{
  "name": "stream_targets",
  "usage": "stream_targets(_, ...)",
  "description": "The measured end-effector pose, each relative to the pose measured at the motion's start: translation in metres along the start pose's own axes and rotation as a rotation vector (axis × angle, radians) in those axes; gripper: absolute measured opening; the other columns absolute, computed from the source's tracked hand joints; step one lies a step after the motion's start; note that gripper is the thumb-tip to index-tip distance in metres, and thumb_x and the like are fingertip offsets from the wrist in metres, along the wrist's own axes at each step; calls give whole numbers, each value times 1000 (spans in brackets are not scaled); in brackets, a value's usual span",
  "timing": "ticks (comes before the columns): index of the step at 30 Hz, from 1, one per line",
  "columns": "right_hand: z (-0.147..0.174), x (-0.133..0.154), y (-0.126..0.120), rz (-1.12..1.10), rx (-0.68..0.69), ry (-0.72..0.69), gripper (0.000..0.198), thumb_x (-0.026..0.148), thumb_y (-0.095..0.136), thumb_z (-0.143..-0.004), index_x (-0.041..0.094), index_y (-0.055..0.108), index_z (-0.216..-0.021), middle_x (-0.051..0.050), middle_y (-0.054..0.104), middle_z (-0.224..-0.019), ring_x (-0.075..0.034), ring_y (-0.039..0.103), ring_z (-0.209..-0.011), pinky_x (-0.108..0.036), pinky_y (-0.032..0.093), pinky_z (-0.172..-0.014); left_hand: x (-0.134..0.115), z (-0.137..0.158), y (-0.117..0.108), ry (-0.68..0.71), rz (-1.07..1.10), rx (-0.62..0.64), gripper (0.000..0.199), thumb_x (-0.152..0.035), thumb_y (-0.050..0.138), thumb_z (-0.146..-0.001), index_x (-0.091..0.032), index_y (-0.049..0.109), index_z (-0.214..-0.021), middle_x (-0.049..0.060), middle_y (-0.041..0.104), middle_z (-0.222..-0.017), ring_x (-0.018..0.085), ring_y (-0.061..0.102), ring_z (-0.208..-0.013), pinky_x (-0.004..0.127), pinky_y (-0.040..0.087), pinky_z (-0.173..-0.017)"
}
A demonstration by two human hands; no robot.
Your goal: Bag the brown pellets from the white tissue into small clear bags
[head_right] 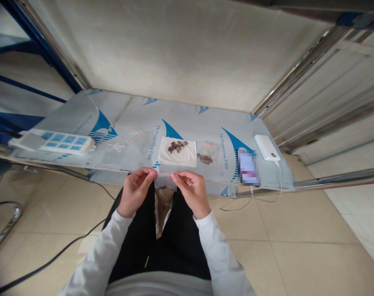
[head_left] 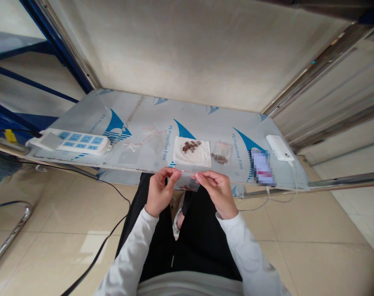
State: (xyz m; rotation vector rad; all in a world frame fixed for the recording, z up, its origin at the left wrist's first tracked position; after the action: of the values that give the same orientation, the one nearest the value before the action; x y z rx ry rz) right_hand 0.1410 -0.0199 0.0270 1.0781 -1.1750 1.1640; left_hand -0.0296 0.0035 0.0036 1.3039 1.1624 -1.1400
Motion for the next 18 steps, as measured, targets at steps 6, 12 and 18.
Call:
stream_targets(6,-1,3,-3,-11,-2,5,19,36,73,-75,18,71,-82,-6,75,-82,-19,70,-80,-30,54,-79,0,-1,1,-31,44,95,20,-33,67,-79,-15,67,-88,6,69,-88,15,61,-81,25,46,-76)
stream_targets(12,0,2,1,-23,49,33,25,39,73,-73,18,71,-87,-6,74,-90,-19,69,-85,-29,53,-78,0,1,1,8,-17,66,18,-32,66,-80,-14,66,-82,6,68,-83,16,60,-80,27,45,-78)
stream_targets(18,-1,-6,3,18,40,19,22,39,73,-74,18,70,-80,-5,73,-82,-19,68,-80,-29,52,-77,0,3,3,-1,-19,75,17,-31,65,-80,-15,65,-82,5,67,-82,15,59,-79,26,45,-77)
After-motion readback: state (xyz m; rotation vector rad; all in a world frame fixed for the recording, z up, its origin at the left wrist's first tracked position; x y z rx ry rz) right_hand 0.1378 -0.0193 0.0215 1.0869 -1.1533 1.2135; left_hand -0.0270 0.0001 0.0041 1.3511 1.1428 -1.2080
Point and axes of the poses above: each hand's wrist, its own z-axis away from the middle knuckle, its own y-axis out of the palm, x = y × z, the point moved 2 cm from there along -z, towards the middle knuckle
